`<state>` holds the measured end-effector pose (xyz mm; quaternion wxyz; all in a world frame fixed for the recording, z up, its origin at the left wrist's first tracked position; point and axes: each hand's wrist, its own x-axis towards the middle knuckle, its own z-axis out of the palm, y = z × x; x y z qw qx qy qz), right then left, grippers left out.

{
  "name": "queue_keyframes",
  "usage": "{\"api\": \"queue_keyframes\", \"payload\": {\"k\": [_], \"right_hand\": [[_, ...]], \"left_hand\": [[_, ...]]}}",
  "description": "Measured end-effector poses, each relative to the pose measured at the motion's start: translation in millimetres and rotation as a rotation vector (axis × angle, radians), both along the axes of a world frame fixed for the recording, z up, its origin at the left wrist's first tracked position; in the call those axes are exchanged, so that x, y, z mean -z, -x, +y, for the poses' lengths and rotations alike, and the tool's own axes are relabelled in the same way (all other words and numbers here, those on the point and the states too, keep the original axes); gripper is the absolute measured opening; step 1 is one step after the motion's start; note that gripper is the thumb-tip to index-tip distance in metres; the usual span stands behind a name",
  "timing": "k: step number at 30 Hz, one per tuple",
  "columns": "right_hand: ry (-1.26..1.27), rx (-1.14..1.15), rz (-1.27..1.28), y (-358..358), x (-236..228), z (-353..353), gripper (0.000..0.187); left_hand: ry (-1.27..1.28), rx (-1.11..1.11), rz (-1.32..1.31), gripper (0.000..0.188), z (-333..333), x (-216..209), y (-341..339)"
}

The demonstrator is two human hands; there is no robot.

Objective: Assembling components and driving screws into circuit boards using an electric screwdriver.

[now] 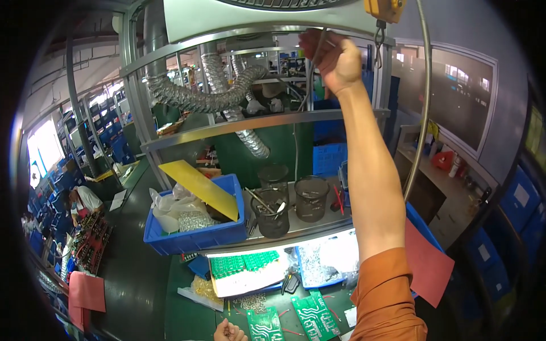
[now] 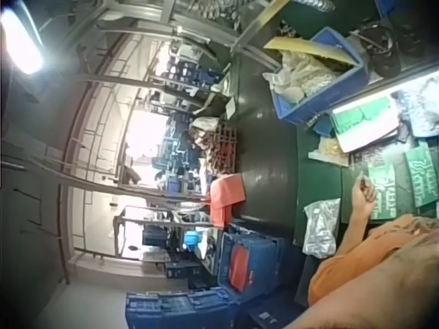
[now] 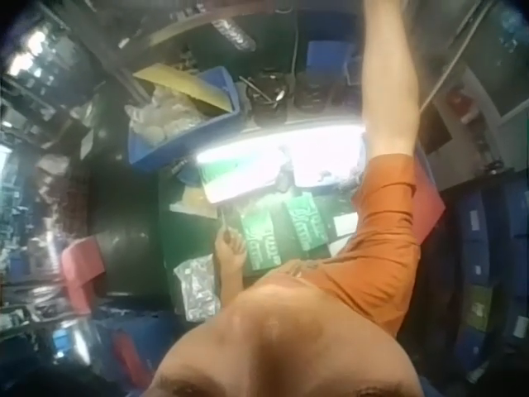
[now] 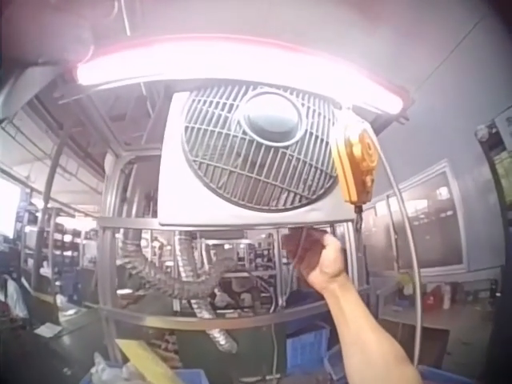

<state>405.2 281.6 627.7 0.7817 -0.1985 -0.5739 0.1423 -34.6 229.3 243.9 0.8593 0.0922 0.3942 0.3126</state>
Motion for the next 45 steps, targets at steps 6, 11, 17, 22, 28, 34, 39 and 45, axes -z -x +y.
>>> {"api": "queue_keyframes", "payload": {"k": [6, 11, 17, 22, 28, 34, 39, 45], "right_hand": [[-0.12, -0.121, 0.143, 4, 6, 7, 0.029], [-0.141, 0.098, 0.111, -7, 5, 8, 0.029], [-0.217, 0.533, 0.494, 115, 79, -37, 0.022], [0.169, 0.376, 0.141, 207, 258, -94, 0.038], [1.037, -0.369, 0.074, 180, 352, -255, 0.019], [1.074, 0.209, 1.02, 25, 436, -407, 0.016], [1.503, 1.002, 0.113, -35, 482, -374, 0.018], [1.269, 0.991, -1.09, -91, 504, -221, 0.028]], "left_hand": [[0.003, 0.006, 0.007, 0.025, 1, 0, -3], [-0.052, 0.053, -0.202, 0.024, -3, -4, -3], [-0.025, 0.034, -0.194, 0.037, -2, 24, -16], [0.04, -0.036, -0.17, 0.028, -11, 50, 9], [0.176, -0.11, -0.184, 0.025, -44, 111, 51], [0.314, -0.23, -0.121, 0.021, -86, 166, 75], [0.315, -0.277, -0.054, 0.02, -110, 186, 77], [0.191, -0.293, 0.024, 0.016, -151, 217, 71]]}}
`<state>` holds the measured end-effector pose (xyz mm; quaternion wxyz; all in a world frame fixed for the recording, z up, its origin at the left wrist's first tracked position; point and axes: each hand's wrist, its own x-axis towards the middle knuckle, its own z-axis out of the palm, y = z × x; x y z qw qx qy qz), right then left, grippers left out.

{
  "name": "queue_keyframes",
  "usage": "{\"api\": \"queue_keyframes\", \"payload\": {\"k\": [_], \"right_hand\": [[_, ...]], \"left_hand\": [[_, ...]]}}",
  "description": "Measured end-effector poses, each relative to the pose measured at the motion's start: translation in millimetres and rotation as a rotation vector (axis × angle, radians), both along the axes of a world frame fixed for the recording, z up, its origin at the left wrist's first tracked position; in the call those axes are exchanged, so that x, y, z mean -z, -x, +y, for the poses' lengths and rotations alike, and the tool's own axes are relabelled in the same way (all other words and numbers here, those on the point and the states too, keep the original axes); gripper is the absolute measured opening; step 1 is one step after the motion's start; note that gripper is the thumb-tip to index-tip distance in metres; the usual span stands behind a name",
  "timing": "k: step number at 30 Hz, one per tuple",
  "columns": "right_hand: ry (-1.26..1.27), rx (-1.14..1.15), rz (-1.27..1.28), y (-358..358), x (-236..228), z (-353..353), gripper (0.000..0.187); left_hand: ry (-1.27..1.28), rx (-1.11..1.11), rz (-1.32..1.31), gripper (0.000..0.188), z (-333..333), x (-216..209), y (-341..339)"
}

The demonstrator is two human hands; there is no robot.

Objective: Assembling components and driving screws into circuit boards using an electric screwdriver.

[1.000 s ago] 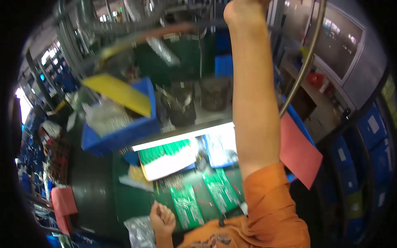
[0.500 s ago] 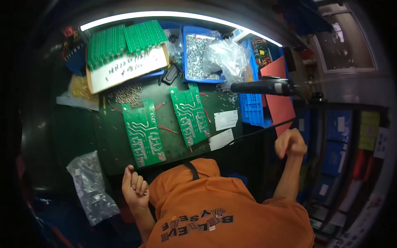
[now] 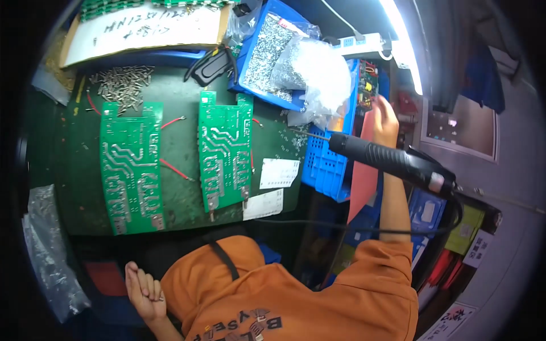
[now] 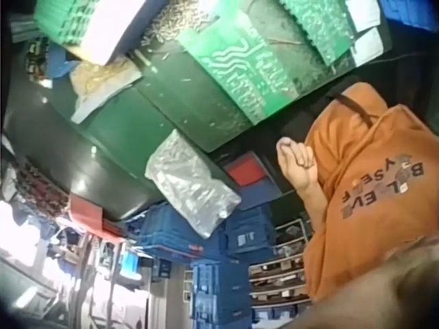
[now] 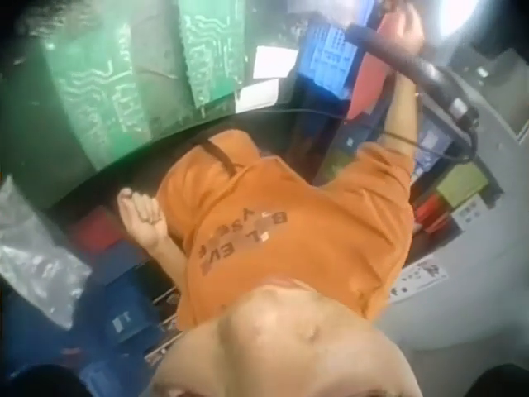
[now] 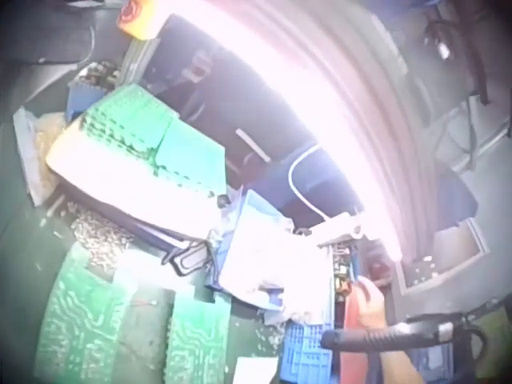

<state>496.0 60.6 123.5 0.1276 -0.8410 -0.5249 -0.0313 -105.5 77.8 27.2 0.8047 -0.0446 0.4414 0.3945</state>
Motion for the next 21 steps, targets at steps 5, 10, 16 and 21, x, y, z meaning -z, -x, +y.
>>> {"api": "queue_keyframes", "payload": {"k": [5, 10, 16, 21], "right_hand": [[-0.004, -0.122, -0.214, -12, 29, 104, 0.026], [-0.106, -0.278, -0.641, -45, 43, 150, 0.035], [0.133, -0.045, -0.791, -54, 50, 185, 0.024], [0.325, 0.146, -0.924, -54, 56, 206, 0.013]], "left_hand": [[0.16, 0.07, 0.106, 0.023, -16, 8, -24], [0.152, 0.138, 0.077, 0.025, -27, 28, -50], [0.19, 0.12, 0.136, 0.023, -29, 33, -71], [0.194, 0.127, 0.125, 0.022, -26, 37, -80]]}}
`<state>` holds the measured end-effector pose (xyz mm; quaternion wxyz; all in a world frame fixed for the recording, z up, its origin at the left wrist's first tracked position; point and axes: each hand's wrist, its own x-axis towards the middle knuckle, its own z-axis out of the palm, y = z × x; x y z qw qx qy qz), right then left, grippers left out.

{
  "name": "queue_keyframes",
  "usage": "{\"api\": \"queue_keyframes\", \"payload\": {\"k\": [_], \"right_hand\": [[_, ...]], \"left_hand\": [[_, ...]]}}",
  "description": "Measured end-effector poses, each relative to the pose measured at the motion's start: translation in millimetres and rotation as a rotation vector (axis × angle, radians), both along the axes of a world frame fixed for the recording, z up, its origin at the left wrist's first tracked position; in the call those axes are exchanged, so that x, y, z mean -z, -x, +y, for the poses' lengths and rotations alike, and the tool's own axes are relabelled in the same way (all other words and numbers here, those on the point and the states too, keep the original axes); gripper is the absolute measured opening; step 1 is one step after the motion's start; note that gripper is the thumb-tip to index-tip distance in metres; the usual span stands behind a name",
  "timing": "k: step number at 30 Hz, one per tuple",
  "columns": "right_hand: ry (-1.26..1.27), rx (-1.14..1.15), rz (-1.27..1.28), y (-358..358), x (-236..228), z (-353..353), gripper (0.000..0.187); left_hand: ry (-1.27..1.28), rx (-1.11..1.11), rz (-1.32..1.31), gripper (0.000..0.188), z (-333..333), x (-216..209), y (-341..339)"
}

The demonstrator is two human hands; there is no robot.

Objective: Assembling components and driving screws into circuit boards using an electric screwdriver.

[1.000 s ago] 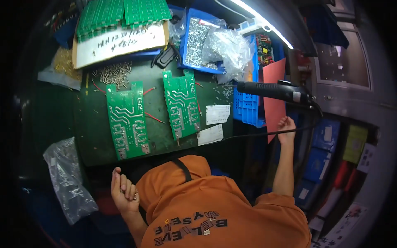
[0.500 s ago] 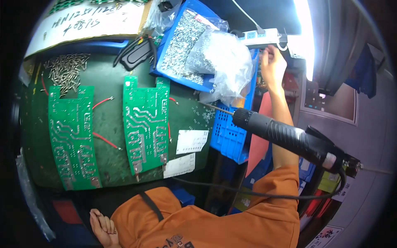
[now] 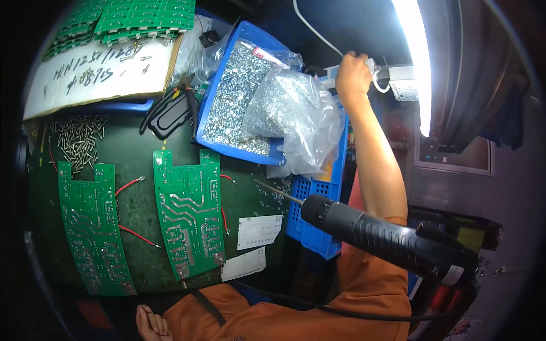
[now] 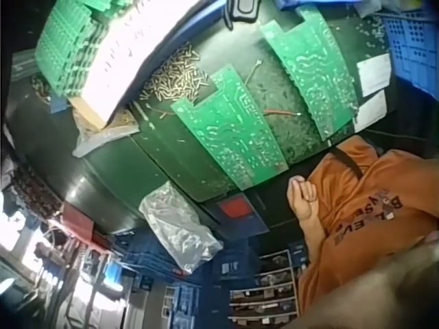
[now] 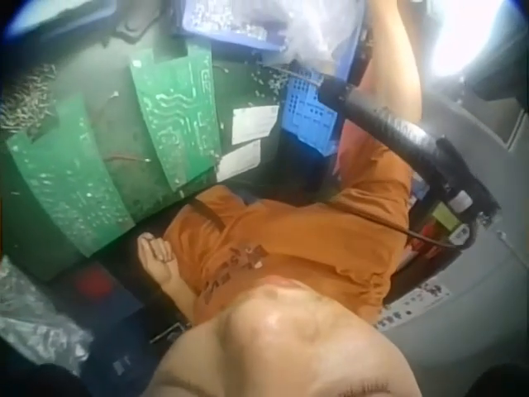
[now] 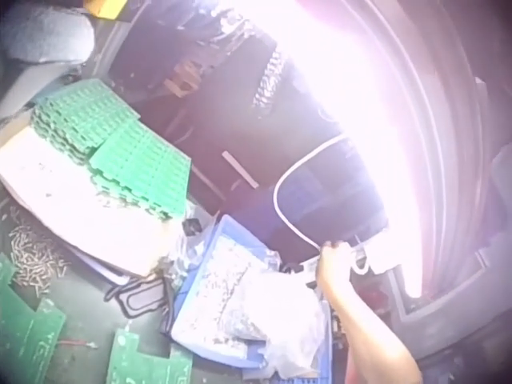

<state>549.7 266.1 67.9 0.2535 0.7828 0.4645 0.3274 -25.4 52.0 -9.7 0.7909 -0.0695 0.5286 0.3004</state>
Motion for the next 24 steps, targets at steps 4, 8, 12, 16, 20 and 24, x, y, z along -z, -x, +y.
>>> {"api": "queue_keyframes", "payload": {"k": [4, 8, 12, 16, 20, 24], "right_hand": [[-0.007, 0.04, -0.001, -3, 2, 10, 0.015], [0.07, 0.068, -0.031, 5, 1, 13, 0.014], [0.11, 0.096, -0.054, 4, 1, 13, 0.017], [0.102, 0.094, -0.026, 6, 1, 15, 0.019], [0.123, 0.093, -0.009, 9, -2, 13, 0.018], [0.13, 0.074, 0.0, 3, -3, 13, 0.014]], "left_hand": [[0.015, -0.01, -0.021, 0.022, 0, 3, -1], [0.024, -0.009, 0.001, 0.023, 3, 3, -3], [0.006, 0.006, -0.027, 0.023, 6, 5, -5], [0.04, -0.013, -0.008, 0.023, 8, 3, -6], [0.035, -0.019, -0.031, 0.024, 6, 6, -5], [0.034, -0.021, -0.049, 0.024, 6, 7, -8]]}}
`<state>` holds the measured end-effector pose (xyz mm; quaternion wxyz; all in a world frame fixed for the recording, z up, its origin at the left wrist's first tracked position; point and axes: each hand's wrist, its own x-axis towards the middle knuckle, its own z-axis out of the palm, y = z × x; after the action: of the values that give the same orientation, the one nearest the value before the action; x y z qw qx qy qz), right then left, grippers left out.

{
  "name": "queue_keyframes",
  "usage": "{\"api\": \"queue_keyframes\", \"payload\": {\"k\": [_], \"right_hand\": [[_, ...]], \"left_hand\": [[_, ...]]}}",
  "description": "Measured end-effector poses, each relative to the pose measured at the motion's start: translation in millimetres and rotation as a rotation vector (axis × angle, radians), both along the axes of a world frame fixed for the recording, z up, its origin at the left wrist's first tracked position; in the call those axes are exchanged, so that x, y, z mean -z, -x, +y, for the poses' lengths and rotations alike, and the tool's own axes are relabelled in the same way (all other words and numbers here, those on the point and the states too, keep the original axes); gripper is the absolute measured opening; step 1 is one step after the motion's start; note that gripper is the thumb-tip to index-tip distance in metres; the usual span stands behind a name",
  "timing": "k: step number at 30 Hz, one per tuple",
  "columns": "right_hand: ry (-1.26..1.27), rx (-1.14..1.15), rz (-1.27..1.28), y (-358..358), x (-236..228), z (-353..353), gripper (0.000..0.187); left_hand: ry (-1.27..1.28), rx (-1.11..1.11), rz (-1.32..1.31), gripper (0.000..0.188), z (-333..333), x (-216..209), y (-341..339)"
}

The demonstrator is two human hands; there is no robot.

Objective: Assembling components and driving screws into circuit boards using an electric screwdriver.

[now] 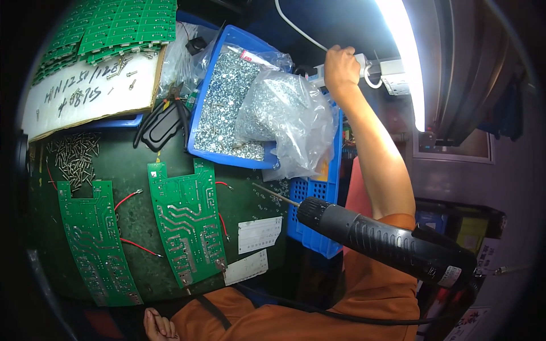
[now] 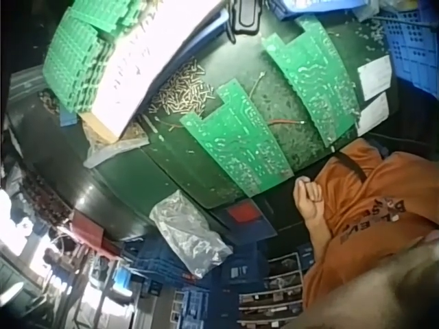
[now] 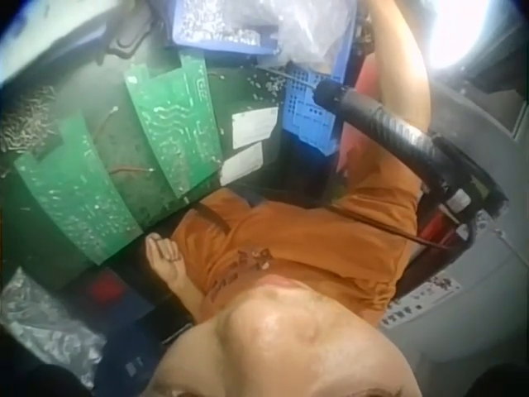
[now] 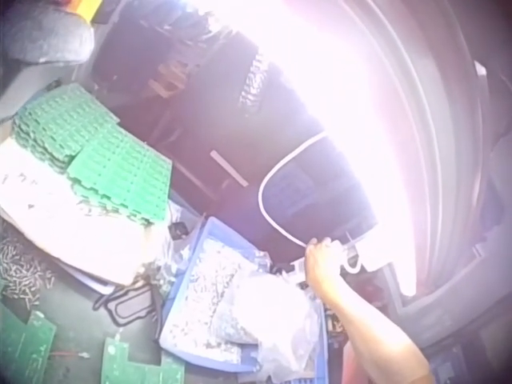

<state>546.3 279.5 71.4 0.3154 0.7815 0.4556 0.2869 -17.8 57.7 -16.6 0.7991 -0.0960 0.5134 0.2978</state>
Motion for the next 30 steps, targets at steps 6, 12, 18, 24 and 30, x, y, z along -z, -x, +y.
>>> {"api": "queue_keyframes", "payload": {"k": [6, 12, 18, 24, 30], "right_hand": [[-0.063, -0.076, 0.079, -8, 1, -9, 0.015], [-0.104, -0.117, 0.07, -10, 0, -13, 0.015], [-0.098, -0.188, 0.03, -4, 10, -12, 0.015], [-0.156, -0.126, 0.103, -3, -16, -21, 0.016], [-0.198, -0.564, 0.702, 48, -37, -93, 0.044]], "left_hand": [[-0.008, 0.0, -0.002, 0.023, -3, 3, 2], [0.003, -0.005, -0.002, 0.023, -4, 4, 1], [0.029, -0.068, 0.034, 0.024, -1, 2, 6], [-0.038, -0.088, -0.046, 0.027, 5, -10, 13], [-0.147, -0.008, -0.109, 0.029, 14, -43, 30]]}}
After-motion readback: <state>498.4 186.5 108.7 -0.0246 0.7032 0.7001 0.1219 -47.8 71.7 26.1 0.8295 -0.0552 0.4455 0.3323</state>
